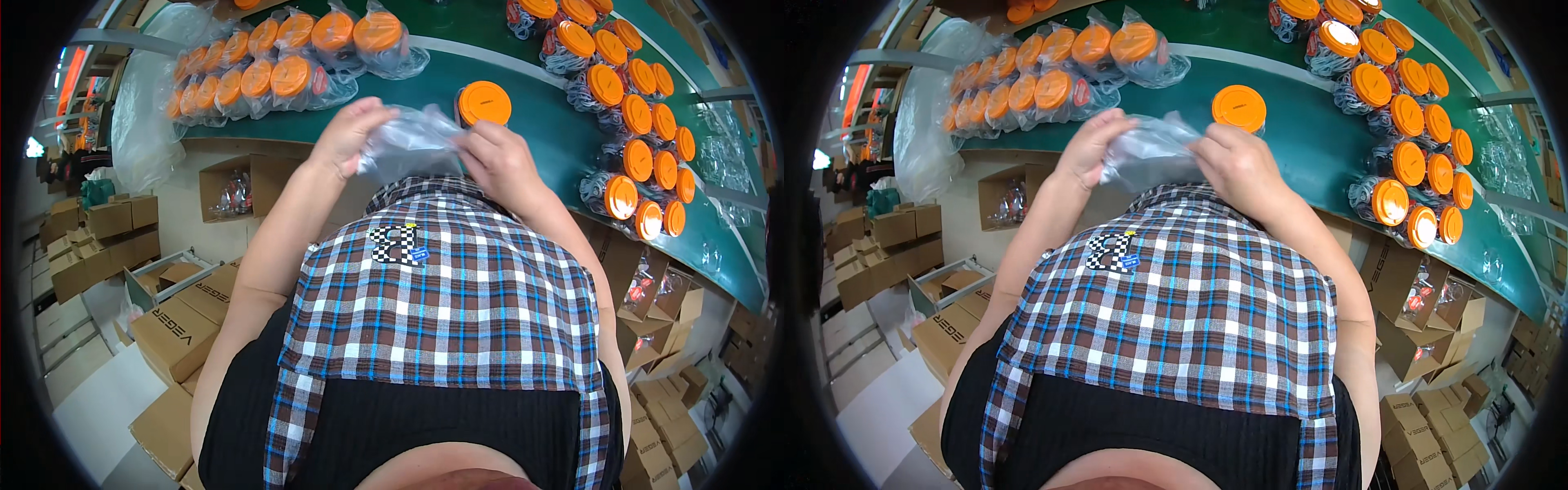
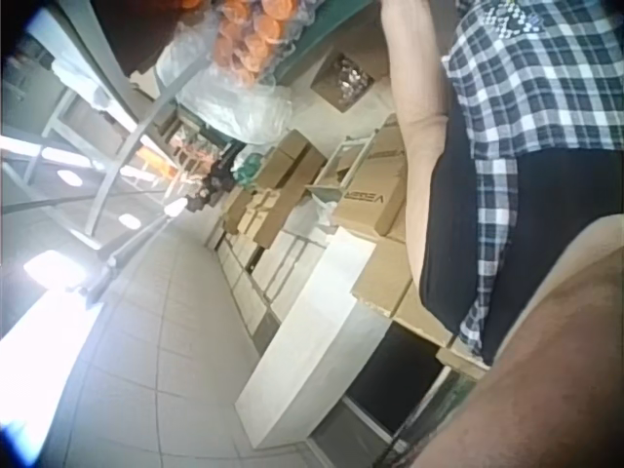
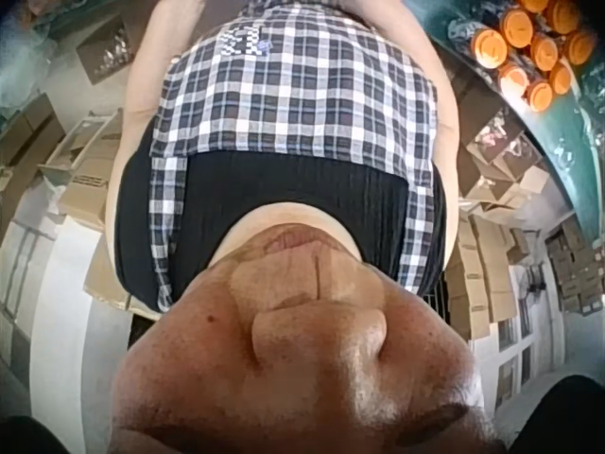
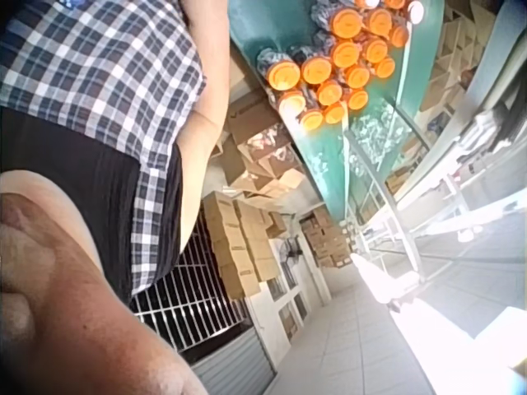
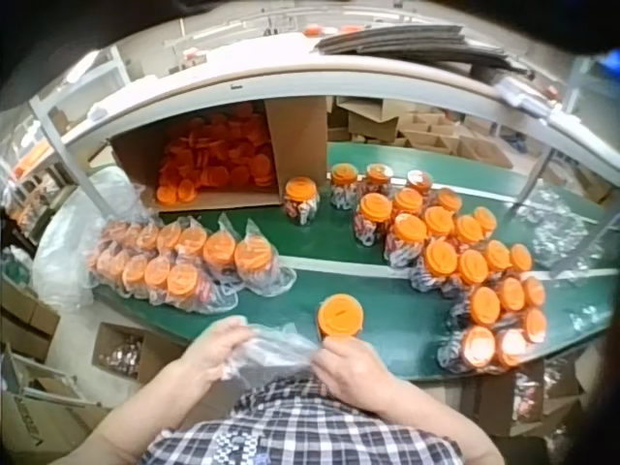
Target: Packing orange plastic canisters into clear plastic bags on an assembly line.
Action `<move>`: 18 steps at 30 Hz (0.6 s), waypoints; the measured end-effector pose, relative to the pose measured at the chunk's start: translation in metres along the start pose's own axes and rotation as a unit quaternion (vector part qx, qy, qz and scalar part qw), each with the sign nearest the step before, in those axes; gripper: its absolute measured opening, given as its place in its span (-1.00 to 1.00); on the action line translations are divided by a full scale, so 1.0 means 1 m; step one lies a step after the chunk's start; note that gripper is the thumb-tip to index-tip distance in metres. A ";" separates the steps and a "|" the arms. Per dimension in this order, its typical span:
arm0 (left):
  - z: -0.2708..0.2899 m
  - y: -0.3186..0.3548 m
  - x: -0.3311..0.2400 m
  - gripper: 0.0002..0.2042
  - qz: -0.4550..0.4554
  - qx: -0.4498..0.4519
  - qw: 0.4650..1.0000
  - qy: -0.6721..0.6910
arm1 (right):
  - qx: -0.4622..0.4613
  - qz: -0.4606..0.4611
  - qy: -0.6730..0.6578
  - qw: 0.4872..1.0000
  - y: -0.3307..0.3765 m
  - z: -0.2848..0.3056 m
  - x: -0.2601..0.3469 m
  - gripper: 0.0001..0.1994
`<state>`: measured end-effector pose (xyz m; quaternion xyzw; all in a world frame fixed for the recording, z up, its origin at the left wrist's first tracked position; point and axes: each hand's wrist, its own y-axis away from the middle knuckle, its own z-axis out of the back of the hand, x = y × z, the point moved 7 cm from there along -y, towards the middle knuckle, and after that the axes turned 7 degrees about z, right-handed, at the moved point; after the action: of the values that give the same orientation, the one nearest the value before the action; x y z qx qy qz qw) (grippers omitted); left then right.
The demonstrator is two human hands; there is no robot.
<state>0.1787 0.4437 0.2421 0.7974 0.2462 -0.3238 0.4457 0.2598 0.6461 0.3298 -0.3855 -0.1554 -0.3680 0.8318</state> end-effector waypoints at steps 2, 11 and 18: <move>0.016 -0.001 0.000 -0.93 -0.010 -0.020 1.000 -0.007 | 0.022 0.000 -0.009 1.000 0.011 0.009 -0.007 -0.83; -0.080 0.039 -0.064 -0.55 -0.380 -0.079 0.762 -0.519 | -0.026 -0.333 -0.380 0.863 0.049 0.019 -0.061 -0.92; -0.115 0.011 0.032 -0.64 0.058 0.170 0.918 -0.353 | 0.041 -0.246 -0.516 0.820 0.069 0.018 -0.071 -0.93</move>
<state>0.2411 0.5419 0.2700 0.7078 -0.0323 -0.5948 0.3797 0.2620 0.7247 0.2671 -0.4333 -0.6664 -0.3008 0.5269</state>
